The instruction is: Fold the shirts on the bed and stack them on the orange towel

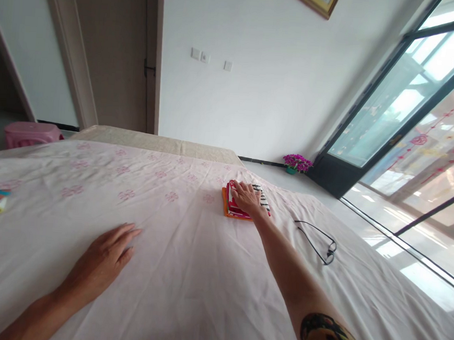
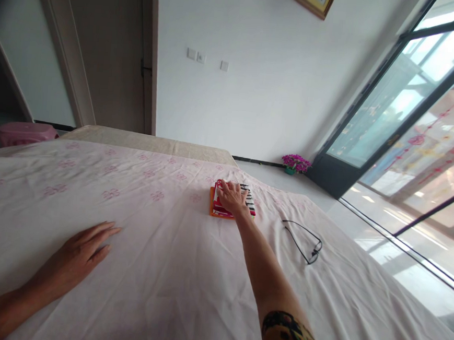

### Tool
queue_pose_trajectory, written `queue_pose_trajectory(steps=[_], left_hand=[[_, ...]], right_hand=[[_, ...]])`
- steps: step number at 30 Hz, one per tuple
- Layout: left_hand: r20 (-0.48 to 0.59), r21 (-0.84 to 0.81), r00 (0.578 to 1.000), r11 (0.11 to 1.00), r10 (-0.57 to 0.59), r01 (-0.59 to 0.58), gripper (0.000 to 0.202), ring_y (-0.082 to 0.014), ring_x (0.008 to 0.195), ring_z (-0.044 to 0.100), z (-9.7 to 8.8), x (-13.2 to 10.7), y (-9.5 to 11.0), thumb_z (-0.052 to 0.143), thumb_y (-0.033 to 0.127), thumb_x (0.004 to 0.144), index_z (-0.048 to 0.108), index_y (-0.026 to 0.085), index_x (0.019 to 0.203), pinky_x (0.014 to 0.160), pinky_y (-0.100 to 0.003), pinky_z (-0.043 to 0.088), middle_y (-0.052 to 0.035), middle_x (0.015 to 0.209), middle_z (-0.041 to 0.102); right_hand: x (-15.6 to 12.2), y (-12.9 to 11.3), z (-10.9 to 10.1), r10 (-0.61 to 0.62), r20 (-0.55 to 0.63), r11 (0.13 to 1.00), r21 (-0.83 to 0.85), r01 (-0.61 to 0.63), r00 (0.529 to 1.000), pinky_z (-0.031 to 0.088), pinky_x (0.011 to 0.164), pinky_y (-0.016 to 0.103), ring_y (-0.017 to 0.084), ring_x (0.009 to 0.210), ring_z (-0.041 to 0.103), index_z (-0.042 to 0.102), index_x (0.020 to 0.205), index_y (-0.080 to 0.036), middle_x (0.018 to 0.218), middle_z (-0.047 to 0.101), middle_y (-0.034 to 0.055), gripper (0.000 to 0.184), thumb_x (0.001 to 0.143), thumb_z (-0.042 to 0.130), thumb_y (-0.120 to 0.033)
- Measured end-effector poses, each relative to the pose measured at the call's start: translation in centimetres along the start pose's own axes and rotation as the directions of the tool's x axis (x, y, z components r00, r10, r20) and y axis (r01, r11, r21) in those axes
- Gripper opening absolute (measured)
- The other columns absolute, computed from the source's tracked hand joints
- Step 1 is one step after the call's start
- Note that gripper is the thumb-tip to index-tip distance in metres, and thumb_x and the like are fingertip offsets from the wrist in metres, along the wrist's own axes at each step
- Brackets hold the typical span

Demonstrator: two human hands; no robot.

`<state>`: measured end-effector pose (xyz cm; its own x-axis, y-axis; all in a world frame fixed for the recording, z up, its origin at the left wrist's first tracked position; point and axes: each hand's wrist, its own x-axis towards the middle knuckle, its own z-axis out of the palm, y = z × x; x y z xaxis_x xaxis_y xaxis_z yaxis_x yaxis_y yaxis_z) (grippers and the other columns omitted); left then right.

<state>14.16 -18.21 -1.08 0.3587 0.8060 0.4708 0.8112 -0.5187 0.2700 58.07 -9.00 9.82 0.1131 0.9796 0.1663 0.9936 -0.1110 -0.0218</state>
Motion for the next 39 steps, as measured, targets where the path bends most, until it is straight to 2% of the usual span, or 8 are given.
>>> queue_pose_trajectory(steps=[7,19,22,26,28,32,36,39], left_hand=[[0.004,-0.011,1.000,1.000,-0.008,0.008,0.040,-0.0242,0.126,0.057,0.1,-0.1,0.2,0.045,0.034,0.092,0.063,0.024,0.127,0.111,-0.044,0.045,-0.0067,0.136,0.062],[0.094,-0.054,0.988,0.991,-0.119,0.124,0.041,-0.0239,0.130,0.054,-3.0,0.8,3.1,0.047,0.017,0.088,0.065,0.019,0.125,0.115,-0.042,0.038,-0.0110,0.138,0.061],[0.077,-0.106,0.988,0.984,-0.135,0.142,0.040,-0.0245,0.131,0.053,-3.3,0.7,3.2,0.051,0.016,0.087,0.066,0.020,0.123,0.115,-0.043,0.038,-0.0118,0.137,0.061],[0.009,-0.176,0.981,0.966,-0.193,0.191,0.039,-0.0223,0.126,0.057,-3.2,0.7,2.7,0.049,0.011,0.085,0.066,0.019,0.119,0.112,-0.040,0.042,-0.0130,0.131,0.063],[-0.081,-0.205,0.959,0.946,-0.271,0.250,0.041,-0.0224,0.126,0.057,-3.3,0.8,1.9,0.046,0.007,0.084,0.065,0.017,0.119,0.112,-0.040,0.043,-0.0144,0.129,0.063],[-0.294,-0.205,0.883,0.927,-0.365,0.315,0.041,-0.0253,0.126,0.055,-5.1,0.9,-1.2,0.045,0.010,0.084,0.063,0.016,0.121,0.112,-0.043,0.043,-0.0144,0.128,0.063],[-0.486,-0.068,0.800,0.928,-0.352,0.367,0.041,-0.0265,0.127,0.053,-10.3,1.2,-7.1,0.046,0.016,0.086,0.061,0.010,0.123,0.112,-0.044,0.040,-0.0168,0.128,0.062],[-0.540,0.067,0.751,0.869,-0.381,0.490,0.044,-0.0334,0.136,0.041,-15.7,0.8,-12.2,0.050,0.021,0.087,0.057,0.014,0.129,0.112,-0.058,0.033,-0.0156,0.144,0.050]], right_hand=[[-0.5,-0.3,0.8,-0.025,-0.035,1.000,0.004,0.025,0.999,0.021,0.111,0.065,0.030,0.137,0.032,0.035,0.150,-0.040,0.152,0.042,0.0035,0.052,0.101,0.024,-0.054],[1.5,2.0,2.1,-0.086,-0.032,0.996,-0.030,0.085,0.996,0.027,0.108,0.066,0.033,0.143,0.032,0.043,0.147,-0.036,0.157,0.037,0.0090,0.049,0.100,0.032,-0.042],[1.6,0.8,0.8,-0.054,-0.050,0.997,-0.055,0.051,0.997,0.028,0.106,0.069,0.034,0.138,0.039,0.044,0.146,-0.031,0.152,0.044,0.0124,0.050,0.100,0.032,-0.043],[-0.5,-3.6,-0.5,-0.114,-0.235,0.992,-0.080,0.098,0.965,0.020,0.115,0.060,0.031,0.142,0.035,0.049,0.143,-0.025,0.150,0.047,0.0113,0.048,0.097,0.036,-0.031],[-3.0,-6.6,-0.3,-0.187,-0.244,0.982,-0.044,0.182,0.952,0.021,0.118,0.051,0.027,0.143,0.034,0.048,0.144,-0.024,0.151,0.046,0.0095,0.050,0.095,0.040,-0.027],[-9.4,-11.6,1.6,-0.282,-0.067,0.955,0.078,0.287,0.957,0.026,0.117,0.043,0.027,0.142,0.035,0.044,0.148,-0.023,0.155,0.041,0.0080,0.055,0.095,0.043,-0.034],[-13.7,-14.0,3.5,-0.308,0.052,0.940,0.168,0.296,0.950,0.019,0.119,0.045,0.025,0.146,0.029,0.043,0.149,-0.022,0.156,0.039,0.0078,0.052,0.099,0.035,-0.037],[-14.6,-14.4,3.9,-0.277,0.022,0.947,0.176,0.269,0.961,0.015,0.119,0.047,0.025,0.146,0.027,0.044,0.148,-0.024,0.156,0.040,0.0067,0.050,0.100,0.035,-0.037]])
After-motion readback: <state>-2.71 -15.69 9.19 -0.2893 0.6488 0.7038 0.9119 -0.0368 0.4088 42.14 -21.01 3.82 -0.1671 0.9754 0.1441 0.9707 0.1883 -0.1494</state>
